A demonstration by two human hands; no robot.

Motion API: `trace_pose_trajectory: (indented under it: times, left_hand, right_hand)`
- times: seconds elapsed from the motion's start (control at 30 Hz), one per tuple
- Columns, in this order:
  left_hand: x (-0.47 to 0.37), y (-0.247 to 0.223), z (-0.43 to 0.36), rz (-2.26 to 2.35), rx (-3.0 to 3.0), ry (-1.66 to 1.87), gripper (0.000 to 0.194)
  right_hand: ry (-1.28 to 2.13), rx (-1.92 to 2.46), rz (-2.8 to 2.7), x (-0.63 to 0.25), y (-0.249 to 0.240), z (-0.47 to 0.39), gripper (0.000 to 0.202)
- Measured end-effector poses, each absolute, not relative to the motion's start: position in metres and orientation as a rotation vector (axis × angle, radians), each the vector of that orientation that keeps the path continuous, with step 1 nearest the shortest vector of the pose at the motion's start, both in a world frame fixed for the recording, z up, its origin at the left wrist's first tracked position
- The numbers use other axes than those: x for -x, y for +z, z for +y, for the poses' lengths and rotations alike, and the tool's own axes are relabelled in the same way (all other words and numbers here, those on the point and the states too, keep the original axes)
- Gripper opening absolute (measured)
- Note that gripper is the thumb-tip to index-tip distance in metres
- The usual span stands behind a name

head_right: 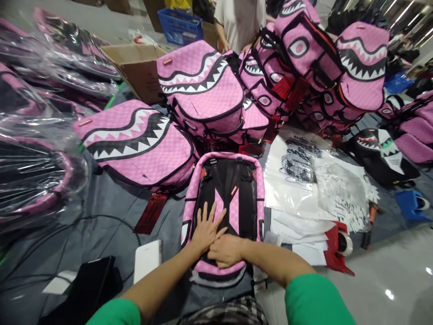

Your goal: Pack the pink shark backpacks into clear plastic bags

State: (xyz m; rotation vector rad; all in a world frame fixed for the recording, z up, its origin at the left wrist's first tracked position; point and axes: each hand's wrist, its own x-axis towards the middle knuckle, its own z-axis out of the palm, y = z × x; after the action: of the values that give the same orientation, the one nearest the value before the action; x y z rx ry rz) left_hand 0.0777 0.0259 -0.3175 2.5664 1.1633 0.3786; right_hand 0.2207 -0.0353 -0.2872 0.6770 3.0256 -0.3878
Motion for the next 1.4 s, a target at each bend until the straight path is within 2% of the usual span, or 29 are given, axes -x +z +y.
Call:
trace_pose_trajectory:
  times: [0.17, 0.3, 0.43, 0.53, 0.6, 0.7, 0.8, 0.93, 1.03, 1.13, 1.3, 1.4]
  left_hand:
    - [-0.073, -0.342, 0.022, 1.193, -2.654, 0.501, 0.071]
    - [-0.078, -0.35, 0.023, 1.206, -2.718, 0.552, 0.073]
    - [-0.074, -0.352, -0.018, 1.25, -2.775, 0.613, 0.075]
    - [-0.061, -0.349, -0.056, 1.212, -2.788, 0.578, 0.084]
    - [-0.053, -0.337, -0.062, 1.145, -2.767, 0.449, 0.087]
    - [-0.051, -0.307, -0.032, 1.073, -2.692, 0.264, 0.081]
    - [-0.071, -0.283, 0.026, 0.968, -2.781, 0.313, 0.067]
    - [-0.108, -0.296, 0.079, 0.939, -2.916, 0.478, 0.061]
    - [-0.119, -0.321, 0.082, 1.054, -2.878, 0.478, 0.062]
    - [-0.114, -0.333, 0.075, 1.06, -2.895, 0.491, 0.065]
    - [-0.108, -0.331, 0.074, 1.091, -2.964, 0.576, 0.067]
    - [-0.107, -0.331, 0.076, 1.074, -2.996, 0.565, 0.068]
  right_hand:
    - [-0.402, -0.595, 3.125, -0.219, -0.327, -0.04, 0.021]
    - [-0.347, -0.724, 3.105, -0.217, -0.334, -0.051, 0.018]
    - [-0.26, -1.236, 3.119, -0.226, -0.317, -0.081, 0.017]
    - [-0.111, -1.821, 3.031, -0.253, -0.288, -0.078, 0.037]
    - [0.064, -2.28, 2.729, -0.273, -0.271, -0.055, 0.051]
    - [0.102, -2.649, 2.259, -0.29, -0.269, -0.015, 0.058]
    - [-0.036, -2.645, 2.181, -0.288, -0.299, 0.003, 0.062]
    - [-0.119, -2.68, 2.196, -0.272, -0.333, -0.001, 0.066]
    - [-0.144, -2.753, 2.257, -0.275, -0.331, 0.001, 0.056]
    - [-0.294, -2.934, 2.284, -0.317, -0.314, 0.01, 0.04]
    - [-0.291, -3.388, 1.746, -0.437, -0.295, 0.018, 0.015]
    - [-0.308, -3.411, 1.6, -0.478, -0.308, 0.015, 0.017]
